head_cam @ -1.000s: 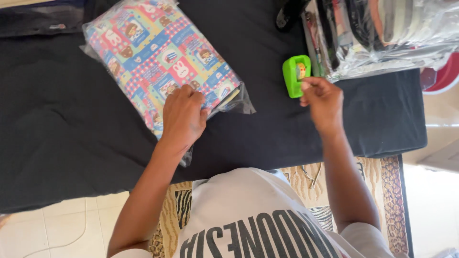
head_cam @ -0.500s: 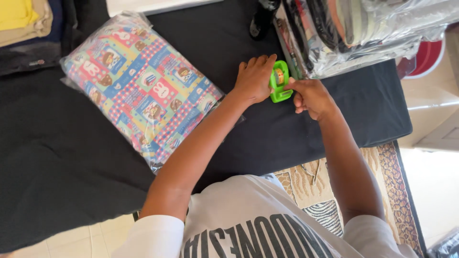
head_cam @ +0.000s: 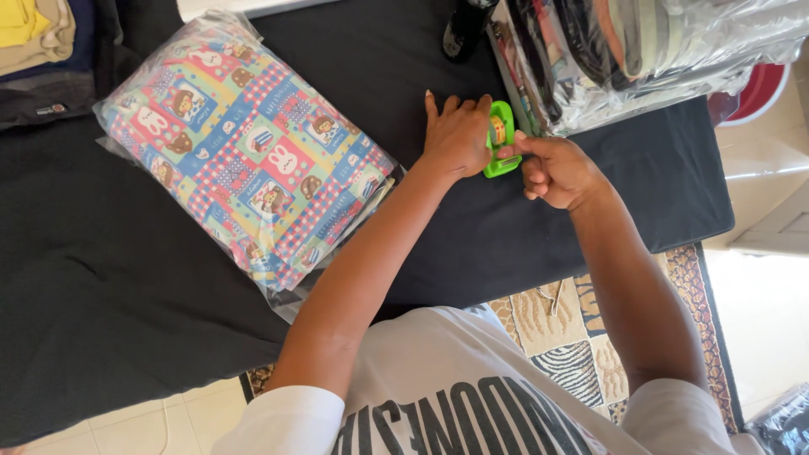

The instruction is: The person seals a plastic bag containing a fabric item by applying pieces of tape to the opening by hand.

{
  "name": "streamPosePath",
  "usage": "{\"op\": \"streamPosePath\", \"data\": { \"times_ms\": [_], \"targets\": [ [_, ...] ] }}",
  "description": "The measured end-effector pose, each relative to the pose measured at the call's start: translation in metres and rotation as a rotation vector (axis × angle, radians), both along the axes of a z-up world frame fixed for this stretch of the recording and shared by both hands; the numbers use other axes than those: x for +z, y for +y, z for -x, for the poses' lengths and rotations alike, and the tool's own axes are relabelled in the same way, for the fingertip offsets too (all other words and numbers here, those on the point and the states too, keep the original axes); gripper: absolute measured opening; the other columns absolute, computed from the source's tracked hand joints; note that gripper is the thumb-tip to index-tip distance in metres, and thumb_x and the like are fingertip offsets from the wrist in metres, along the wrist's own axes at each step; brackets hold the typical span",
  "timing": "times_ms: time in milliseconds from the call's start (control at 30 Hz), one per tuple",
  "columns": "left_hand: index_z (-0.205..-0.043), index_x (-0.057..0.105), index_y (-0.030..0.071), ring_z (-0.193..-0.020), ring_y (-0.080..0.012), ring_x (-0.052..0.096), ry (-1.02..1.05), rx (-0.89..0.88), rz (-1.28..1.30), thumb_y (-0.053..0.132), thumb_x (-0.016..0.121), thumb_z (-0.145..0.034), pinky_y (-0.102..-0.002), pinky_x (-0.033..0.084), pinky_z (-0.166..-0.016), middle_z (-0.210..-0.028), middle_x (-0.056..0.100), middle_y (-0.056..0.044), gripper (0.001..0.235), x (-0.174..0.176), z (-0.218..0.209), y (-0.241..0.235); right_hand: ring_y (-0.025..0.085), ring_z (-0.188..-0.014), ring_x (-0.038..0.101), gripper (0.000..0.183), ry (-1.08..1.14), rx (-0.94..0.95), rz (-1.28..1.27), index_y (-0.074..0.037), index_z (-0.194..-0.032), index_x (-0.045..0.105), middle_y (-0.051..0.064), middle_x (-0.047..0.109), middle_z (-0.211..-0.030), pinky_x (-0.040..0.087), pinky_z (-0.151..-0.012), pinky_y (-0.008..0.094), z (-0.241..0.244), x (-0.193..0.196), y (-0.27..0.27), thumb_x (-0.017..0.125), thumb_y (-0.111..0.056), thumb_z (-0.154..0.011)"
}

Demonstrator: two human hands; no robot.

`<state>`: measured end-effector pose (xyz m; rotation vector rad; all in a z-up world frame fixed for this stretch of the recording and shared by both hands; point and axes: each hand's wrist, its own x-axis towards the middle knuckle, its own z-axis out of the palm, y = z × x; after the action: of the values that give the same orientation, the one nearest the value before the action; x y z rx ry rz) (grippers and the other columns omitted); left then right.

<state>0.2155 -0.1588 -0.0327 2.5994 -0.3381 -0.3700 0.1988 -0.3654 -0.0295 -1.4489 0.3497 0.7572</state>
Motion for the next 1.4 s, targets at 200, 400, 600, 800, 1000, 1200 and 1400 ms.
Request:
{"op": "streamPosePath", "data": {
  "times_ms": [200, 400, 600, 800, 1000, 1200, 1400],
  "targets": [
    [-0.139, 0.053, 0.004, -0.118, -0.0391, 0.056, -0.214, 0.085, -0.060, 0.020, 0.075, -0.073, -0.077, 0.019, -0.112, -0.118, 0.070, -0.016, 0.071, -0.010, 0.004, -0.007, 0.012, -0.035, 0.038, 0.041, -0.009, 0.005, -0.079, 0.002, -0.106, 0.071, 0.000, 0.041, -0.047, 0.040, -0.043, 0.027, 0.020, 0.046, -0.001, 0.057, -0.037, -0.108],
    [-0.134, 0.057, 0.002, -0.114, -0.0415, 0.057, -0.278, 0.098, -0.028, 0.016, 0.069, -0.072, -0.080, 0.016, -0.112, -0.109, 0.072, -0.017, 0.065, -0.015, 0.005, -0.007, 0.013, -0.037, 0.039, 0.039, 0.051, -0.043, -0.148, 0.002, -0.110, 0.069, 0.000, 0.043, -0.049, 0.039, -0.044, 0.028, 0.041, 0.026, -0.011, 0.056, -0.034, -0.108],
    [-0.138, 0.055, 0.001, -0.119, -0.0411, 0.055, -0.246, 0.072, -0.060, 0.017, 0.070, -0.073, -0.081, 0.016, -0.111, -0.115, 0.071, -0.017, 0.068, -0.015, 0.002, -0.008, 0.013, -0.036, 0.041, 0.036, 0.031, -0.115, -0.143, 0.004, -0.107, 0.069, 0.001, 0.045, -0.049, 0.041, -0.043, 0.028, 0.055, 0.013, -0.009, 0.058, -0.030, -0.106],
    [-0.139, 0.054, 0.002, -0.120, -0.0412, 0.054, -0.251, 0.074, -0.089, 0.020, 0.071, -0.073, -0.081, 0.017, -0.110, -0.116, 0.071, -0.017, 0.070, -0.018, 0.001, -0.008, 0.015, -0.040, 0.043, 0.019, 0.006, -0.132, 0.050, 0.003, -0.094, 0.071, 0.005, 0.049, -0.054, 0.043, -0.041, 0.027, 0.062, -0.029, 0.007, 0.063, -0.013, -0.100],
    [-0.143, 0.050, 0.004, -0.126, -0.0452, 0.052, -0.285, 0.052, -0.104, 0.032, 0.084, -0.071, -0.081, 0.014, -0.111, -0.117, 0.070, -0.018, 0.084, -0.021, 0.000, -0.005, 0.015, -0.040, 0.049, 0.031, -0.025, -0.042, -0.350, 0.006, -0.115, 0.069, 0.006, 0.056, -0.053, 0.047, -0.048, 0.029, 0.076, -0.013, -0.010, 0.053, -0.019, -0.106],
    [-0.110, 0.074, 0.004, -0.110, -0.0372, 0.057, -0.375, 0.125, 0.194, 0.022, 0.072, -0.088, -0.056, 0.042, -0.098, -0.126, 0.057, -0.014, 0.028, 0.050, 0.055, 0.023, 0.033, -0.040, 0.067, 0.039, -0.139, 0.069, -0.451, 0.005, -0.129, 0.062, 0.018, 0.058, -0.050, 0.061, -0.048, 0.049, 0.084, -0.017, -0.001, 0.050, -0.022, -0.104],
    [-0.109, 0.079, 0.014, -0.130, -0.0342, 0.056, 0.051, 0.010, 0.220, 0.061, 0.061, -0.091, -0.054, 0.040, -0.107, -0.137, 0.062, -0.007, 0.053, 0.086, 0.097, 0.067, 0.043, -0.038, 0.066, 0.034, -0.163, 0.180, -0.527, 0.004, -0.130, 0.061, 0.026, 0.058, -0.049, 0.061, -0.048, 0.057, 0.069, -0.009, 0.027, 0.047, -0.007, -0.101]
  ]
}}
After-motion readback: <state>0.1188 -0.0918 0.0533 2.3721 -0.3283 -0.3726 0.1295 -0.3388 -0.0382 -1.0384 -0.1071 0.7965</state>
